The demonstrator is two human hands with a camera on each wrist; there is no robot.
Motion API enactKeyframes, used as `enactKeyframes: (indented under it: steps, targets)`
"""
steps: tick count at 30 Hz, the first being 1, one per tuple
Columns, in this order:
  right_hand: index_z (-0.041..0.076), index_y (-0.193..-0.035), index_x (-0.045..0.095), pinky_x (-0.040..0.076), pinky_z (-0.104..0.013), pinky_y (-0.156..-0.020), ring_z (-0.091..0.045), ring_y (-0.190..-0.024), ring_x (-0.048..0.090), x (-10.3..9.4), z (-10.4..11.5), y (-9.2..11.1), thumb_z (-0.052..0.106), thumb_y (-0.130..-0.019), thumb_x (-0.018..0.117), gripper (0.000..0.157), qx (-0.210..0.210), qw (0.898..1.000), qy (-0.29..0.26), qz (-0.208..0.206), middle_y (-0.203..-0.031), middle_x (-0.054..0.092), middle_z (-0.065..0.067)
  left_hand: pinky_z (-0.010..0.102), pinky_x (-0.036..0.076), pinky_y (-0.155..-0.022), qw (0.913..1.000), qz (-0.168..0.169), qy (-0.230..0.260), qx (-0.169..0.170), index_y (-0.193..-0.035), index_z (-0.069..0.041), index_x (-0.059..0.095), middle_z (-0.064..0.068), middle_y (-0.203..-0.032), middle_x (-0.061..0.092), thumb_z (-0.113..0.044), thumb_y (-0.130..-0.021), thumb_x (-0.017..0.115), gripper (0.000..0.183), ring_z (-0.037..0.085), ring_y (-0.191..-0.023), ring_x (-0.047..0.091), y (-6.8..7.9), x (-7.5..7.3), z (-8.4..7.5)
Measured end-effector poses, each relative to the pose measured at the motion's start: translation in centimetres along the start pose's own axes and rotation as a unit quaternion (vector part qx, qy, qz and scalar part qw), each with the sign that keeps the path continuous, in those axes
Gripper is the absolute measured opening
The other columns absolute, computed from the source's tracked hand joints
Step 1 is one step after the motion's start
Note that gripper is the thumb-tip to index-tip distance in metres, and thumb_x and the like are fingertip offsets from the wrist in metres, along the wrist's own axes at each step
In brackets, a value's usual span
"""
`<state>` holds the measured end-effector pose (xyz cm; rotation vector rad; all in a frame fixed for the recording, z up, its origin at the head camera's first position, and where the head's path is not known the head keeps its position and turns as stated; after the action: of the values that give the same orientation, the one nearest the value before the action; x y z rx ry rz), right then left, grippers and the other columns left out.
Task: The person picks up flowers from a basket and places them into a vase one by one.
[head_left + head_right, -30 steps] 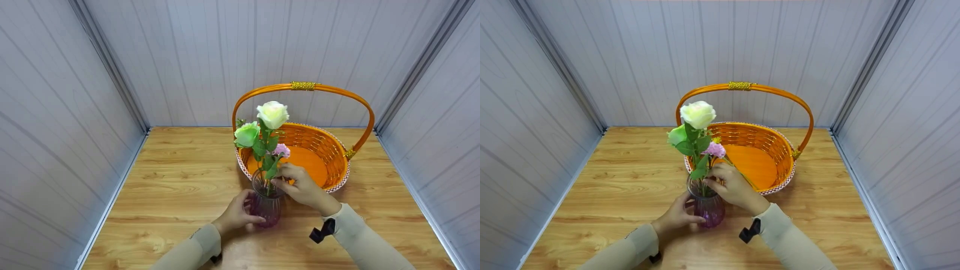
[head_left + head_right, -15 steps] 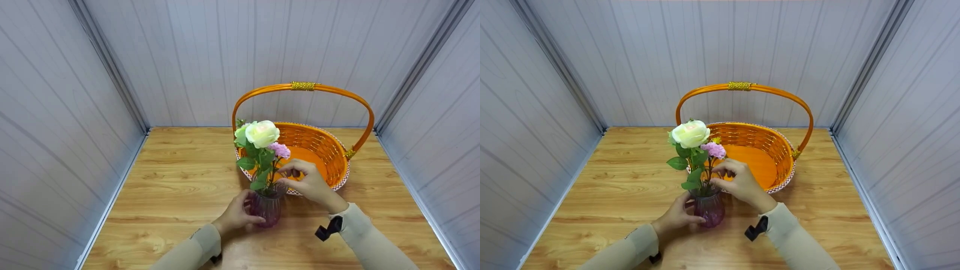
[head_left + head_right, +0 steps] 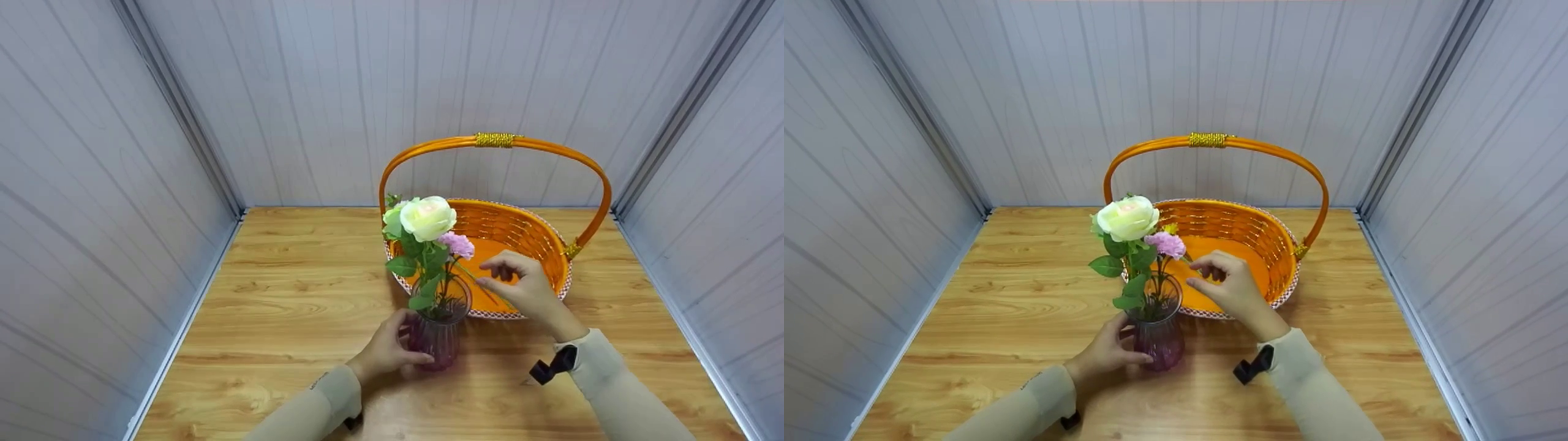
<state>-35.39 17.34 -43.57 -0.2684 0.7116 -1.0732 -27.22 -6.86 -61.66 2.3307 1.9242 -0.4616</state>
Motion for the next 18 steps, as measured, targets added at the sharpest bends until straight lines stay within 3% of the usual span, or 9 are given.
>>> enactKeyframes:
  steps: [12, 18]
  targets:
    - [0.008, -0.106, 0.08, 0.047, -0.018, -0.066, -0.008, -0.074, 0.054, -1.0, -3.4, 0.1, 0.002, -0.093, 0.083, 0.014, 0.08, 0.996, 0.026, -0.008, -0.085, 0.065, 0.003, 0.057, 0.048, -0.124, 1.0, -0.001, -0.006, -0.008, -0.14, -0.009, 0.056, 0.01, -0.143, 0.065, -0.024, -0.078, 0.099, 0.077, 0.032, -0.138, 0.061, 0.0, -0.1, 0.0]
    - [0.003, -0.11, 0.078, 0.052, -0.017, -0.069, -0.008, -0.077, 0.06, -0.4, -5.7, 0.3, 0.003, -0.095, 0.082, 0.015, 0.107, 0.994, 0.005, -0.003, -0.089, 0.069, -0.004, 0.058, 0.048, -0.125, 0.9999, -0.001, -0.004, -0.013, -0.141, -0.01, 0.056, 0.009, -0.144, 0.064, -0.025, -0.077, 0.1, 0.078, 0.033, -0.14, 0.06, 0.1, 0.0, 0.0]
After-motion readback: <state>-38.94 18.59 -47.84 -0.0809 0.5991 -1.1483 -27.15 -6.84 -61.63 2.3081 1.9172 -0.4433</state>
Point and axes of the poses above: each hand's wrist, its own y-axis away from the middle knuckle, its own x-axis out of the palm, z = x × y, the point moved 6 cm from there along -y, towards the middle knuckle
